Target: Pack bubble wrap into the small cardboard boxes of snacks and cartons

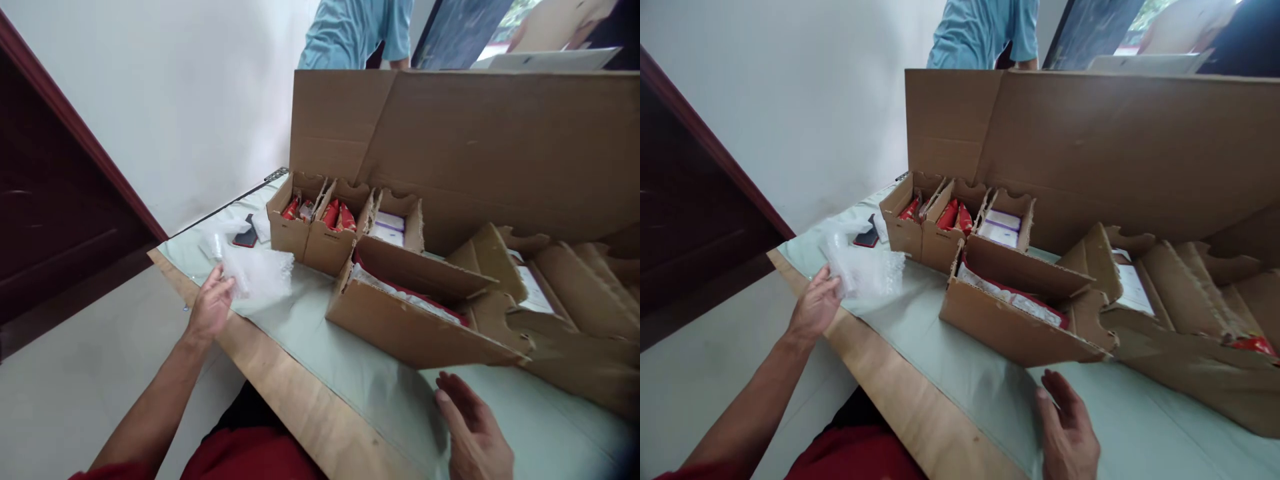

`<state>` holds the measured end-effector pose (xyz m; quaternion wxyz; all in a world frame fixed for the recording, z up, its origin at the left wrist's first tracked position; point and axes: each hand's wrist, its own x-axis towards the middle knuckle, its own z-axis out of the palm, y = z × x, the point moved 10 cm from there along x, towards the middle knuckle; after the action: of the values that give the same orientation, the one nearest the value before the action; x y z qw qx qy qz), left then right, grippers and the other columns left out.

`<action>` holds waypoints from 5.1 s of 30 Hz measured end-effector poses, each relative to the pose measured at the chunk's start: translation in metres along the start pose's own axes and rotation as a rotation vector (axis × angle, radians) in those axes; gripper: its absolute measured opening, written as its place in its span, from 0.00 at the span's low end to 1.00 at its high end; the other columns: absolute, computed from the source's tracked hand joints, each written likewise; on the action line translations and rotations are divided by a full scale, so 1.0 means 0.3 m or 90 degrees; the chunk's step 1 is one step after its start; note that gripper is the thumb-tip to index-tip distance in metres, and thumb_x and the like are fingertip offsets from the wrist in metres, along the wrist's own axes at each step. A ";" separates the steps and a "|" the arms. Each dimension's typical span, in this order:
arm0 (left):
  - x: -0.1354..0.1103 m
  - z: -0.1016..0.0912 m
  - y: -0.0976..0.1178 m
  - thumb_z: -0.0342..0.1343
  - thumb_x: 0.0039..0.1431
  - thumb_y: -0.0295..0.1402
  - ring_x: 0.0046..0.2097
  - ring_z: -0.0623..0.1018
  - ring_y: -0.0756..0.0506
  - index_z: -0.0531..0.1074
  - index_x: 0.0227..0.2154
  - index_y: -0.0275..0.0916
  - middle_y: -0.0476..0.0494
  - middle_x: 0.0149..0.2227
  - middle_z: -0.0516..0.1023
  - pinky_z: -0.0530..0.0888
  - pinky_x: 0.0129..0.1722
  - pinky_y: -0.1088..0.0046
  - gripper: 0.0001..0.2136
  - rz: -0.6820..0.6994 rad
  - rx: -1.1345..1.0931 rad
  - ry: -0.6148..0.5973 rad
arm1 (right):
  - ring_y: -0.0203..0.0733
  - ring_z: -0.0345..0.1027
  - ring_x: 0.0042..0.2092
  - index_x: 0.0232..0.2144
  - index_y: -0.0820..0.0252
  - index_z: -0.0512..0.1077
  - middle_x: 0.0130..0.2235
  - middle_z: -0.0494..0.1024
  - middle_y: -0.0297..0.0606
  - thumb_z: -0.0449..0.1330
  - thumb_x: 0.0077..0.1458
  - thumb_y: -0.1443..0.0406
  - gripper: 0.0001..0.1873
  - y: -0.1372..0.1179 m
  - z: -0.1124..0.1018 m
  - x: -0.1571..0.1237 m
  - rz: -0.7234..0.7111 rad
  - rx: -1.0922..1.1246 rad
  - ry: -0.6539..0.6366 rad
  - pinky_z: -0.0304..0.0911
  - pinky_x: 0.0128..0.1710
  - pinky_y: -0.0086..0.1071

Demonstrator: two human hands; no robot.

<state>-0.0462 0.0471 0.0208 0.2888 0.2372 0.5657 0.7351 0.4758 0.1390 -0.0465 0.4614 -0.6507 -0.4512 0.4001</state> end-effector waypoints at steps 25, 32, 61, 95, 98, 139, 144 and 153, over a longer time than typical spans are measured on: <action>-0.554 0.423 -0.209 0.69 0.49 0.50 0.57 0.77 0.34 0.73 0.58 0.39 0.35 0.56 0.79 0.73 0.57 0.60 0.34 -0.195 0.067 -0.460 | 0.51 0.78 0.47 0.42 0.52 0.84 0.44 0.86 0.39 0.70 0.54 0.51 0.17 -0.114 0.277 -0.387 0.018 0.239 -0.337 0.73 0.51 0.44; -0.461 0.356 -0.276 0.71 0.49 0.45 0.36 0.81 0.45 0.78 0.44 0.36 0.43 0.38 0.84 0.76 0.37 0.72 0.23 -0.312 0.094 -0.350 | 0.41 0.74 0.31 0.31 0.56 0.82 0.30 0.81 0.37 0.67 0.58 0.50 0.16 -0.120 0.116 -0.315 0.006 0.289 -0.285 0.72 0.36 0.35; -0.236 0.342 -0.274 0.65 0.49 0.42 0.23 0.63 0.53 0.76 0.42 0.37 0.58 0.20 0.65 0.60 0.23 0.78 0.19 -0.136 0.345 -0.351 | 0.41 0.68 0.29 0.35 0.59 0.78 0.27 0.77 0.35 0.67 0.51 0.47 0.21 0.060 -0.255 -0.205 -0.015 -0.165 0.013 0.65 0.31 0.35; -0.196 0.273 -0.247 0.50 0.56 0.49 0.29 0.75 0.44 0.77 0.50 0.38 0.49 0.24 0.75 0.69 0.33 0.69 0.26 0.053 0.797 -0.380 | 0.51 0.80 0.48 0.34 0.56 0.81 0.44 0.86 0.40 0.53 0.68 0.63 0.16 -0.116 -0.038 -0.297 -0.408 -0.474 -0.259 0.70 0.52 0.50; -0.191 0.238 -0.195 0.52 0.56 0.53 0.35 0.78 0.42 0.76 0.51 0.38 0.45 0.33 0.79 0.74 0.40 0.66 0.28 0.071 0.749 -0.341 | 0.52 0.79 0.50 0.37 0.56 0.79 0.45 0.85 0.41 0.53 0.68 0.62 0.14 -0.150 -0.047 -0.308 -0.413 -0.465 -0.249 0.69 0.53 0.50; -0.472 0.436 -0.131 0.63 0.58 0.44 0.66 0.69 0.33 0.70 0.59 0.42 0.34 0.65 0.70 0.68 0.64 0.48 0.27 0.411 0.629 -0.681 | 0.39 0.71 0.31 0.28 0.56 0.75 0.26 0.77 0.34 0.60 0.62 0.48 0.20 -0.280 -0.069 -0.175 -0.183 -0.208 -0.415 0.67 0.35 0.33; -0.413 0.497 -0.138 0.53 0.61 0.33 0.60 0.76 0.35 0.78 0.42 0.42 0.38 0.54 0.80 0.69 0.62 0.49 0.11 0.358 0.627 -0.625 | 0.39 0.69 0.29 0.30 0.57 0.78 0.26 0.76 0.35 0.62 0.60 0.47 0.21 -0.271 -0.100 -0.198 -0.136 -0.171 -0.452 0.67 0.32 0.34; -0.256 0.431 -0.190 0.57 0.54 0.44 0.36 0.80 0.43 0.79 0.38 0.42 0.46 0.35 0.83 0.75 0.37 0.69 0.14 0.101 0.611 -0.499 | 0.41 0.70 0.30 0.29 0.58 0.76 0.26 0.77 0.36 0.59 0.59 0.46 0.23 -0.164 -0.083 -0.028 -0.164 -0.265 -0.325 0.67 0.32 0.35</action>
<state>0.1054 0.0948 -0.0042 0.2809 0.6336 0.6655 0.2768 0.4863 0.1332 0.0081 0.2376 -0.5475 -0.7023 0.3879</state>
